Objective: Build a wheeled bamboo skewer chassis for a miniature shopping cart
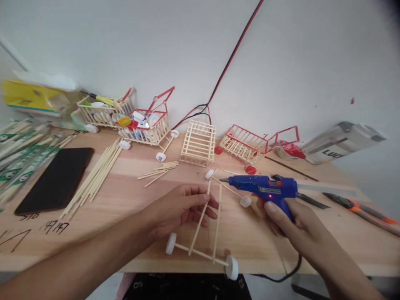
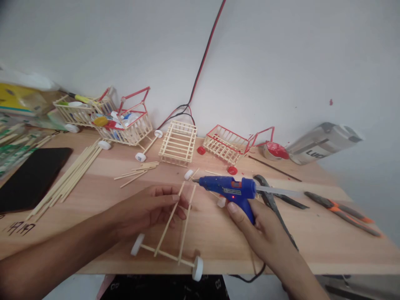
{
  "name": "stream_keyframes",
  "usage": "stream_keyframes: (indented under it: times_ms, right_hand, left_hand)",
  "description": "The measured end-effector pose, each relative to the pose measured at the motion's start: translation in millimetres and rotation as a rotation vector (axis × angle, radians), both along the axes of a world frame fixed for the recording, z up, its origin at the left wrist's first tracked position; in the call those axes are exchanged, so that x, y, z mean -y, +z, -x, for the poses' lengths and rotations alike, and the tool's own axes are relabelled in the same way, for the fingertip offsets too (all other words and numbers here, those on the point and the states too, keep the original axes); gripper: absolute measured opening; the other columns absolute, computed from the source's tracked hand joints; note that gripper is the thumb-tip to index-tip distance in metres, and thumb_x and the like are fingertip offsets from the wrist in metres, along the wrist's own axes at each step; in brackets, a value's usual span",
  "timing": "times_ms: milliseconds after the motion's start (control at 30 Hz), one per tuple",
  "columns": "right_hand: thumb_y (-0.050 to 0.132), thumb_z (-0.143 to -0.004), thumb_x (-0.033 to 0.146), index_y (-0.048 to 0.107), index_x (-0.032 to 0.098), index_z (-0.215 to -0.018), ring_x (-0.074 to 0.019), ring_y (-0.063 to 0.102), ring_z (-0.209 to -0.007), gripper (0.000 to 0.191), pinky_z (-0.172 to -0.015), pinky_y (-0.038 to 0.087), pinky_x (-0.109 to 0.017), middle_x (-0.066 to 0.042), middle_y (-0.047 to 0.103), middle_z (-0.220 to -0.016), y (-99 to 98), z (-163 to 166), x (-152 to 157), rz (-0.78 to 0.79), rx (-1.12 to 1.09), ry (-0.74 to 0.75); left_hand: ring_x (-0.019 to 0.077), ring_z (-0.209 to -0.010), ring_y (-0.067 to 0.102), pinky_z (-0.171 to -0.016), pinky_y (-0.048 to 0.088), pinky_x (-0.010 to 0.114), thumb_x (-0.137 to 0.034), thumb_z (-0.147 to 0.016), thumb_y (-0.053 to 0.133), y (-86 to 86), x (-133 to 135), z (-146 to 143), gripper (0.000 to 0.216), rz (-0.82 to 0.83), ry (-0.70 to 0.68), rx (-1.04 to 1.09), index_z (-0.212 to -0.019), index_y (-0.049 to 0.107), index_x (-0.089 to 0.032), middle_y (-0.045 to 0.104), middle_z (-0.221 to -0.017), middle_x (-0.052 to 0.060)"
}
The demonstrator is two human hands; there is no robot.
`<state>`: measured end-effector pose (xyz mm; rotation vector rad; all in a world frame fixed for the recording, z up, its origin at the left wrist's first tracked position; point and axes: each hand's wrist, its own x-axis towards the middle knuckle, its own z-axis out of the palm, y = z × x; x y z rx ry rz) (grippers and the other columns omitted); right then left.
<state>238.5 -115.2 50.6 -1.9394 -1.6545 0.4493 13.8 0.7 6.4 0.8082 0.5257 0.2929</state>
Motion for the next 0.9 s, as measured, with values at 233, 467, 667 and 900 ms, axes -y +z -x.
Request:
stream_keyframes:
  times_ms: [233,467,667,900]
  right_hand:
    - [0.049,-0.086,0.056,0.058,0.020,-0.069,-0.0137,0.045,-0.050,0.041,-0.047,0.037,-0.027,0.001,0.049,-0.054,-3.0,-1,9,0.012,-0.125,-0.091]
    - [0.051,-0.085,0.054,0.057,0.020,-0.064,-0.0142,0.046,-0.050,0.040,-0.051,0.042,-0.027,0.001,0.051,-0.054,-4.4,-4,14,0.019,-0.070,-0.117]
    - [0.051,-0.086,0.053,0.054,0.021,-0.063,-0.0134,0.046,-0.049,0.040,-0.045,0.039,-0.025,0.001,0.050,-0.053,-2.4,-2,12,0.016,-0.045,-0.100]
    - [0.050,-0.086,0.053,0.055,0.021,-0.064,-0.0152,0.050,-0.051,0.039,-0.044,0.040,-0.026,0.000,0.054,-0.055,-4.3,-6,9,0.016,0.043,-0.044]
  left_hand:
    - [0.0133,-0.078,0.063,-0.065,0.049,0.024,-0.028,-0.084,0.062,1.2,1,-1,0.019,0.007,0.010,-0.017,-0.091,0.065,-0.011,0.065,-0.098,0.010]
    - [0.0132,-0.078,0.062,-0.066,0.049,0.025,-0.029,-0.083,0.063,3.1,0,-1,0.020,0.007,0.008,-0.026,-0.091,0.066,-0.010,0.066,-0.101,0.011]
    - [0.0136,-0.077,0.062,-0.066,0.048,0.025,-0.030,-0.080,0.066,4.0,0,-1,0.021,0.035,0.010,-0.037,-0.088,0.066,-0.011,0.066,-0.091,0.009]
    - [0.0133,-0.076,0.062,-0.066,0.047,0.025,-0.030,-0.079,0.067,6.2,0,-2,0.020,0.048,0.017,-0.056,-0.087,0.066,-0.011,0.067,-0.090,0.009]
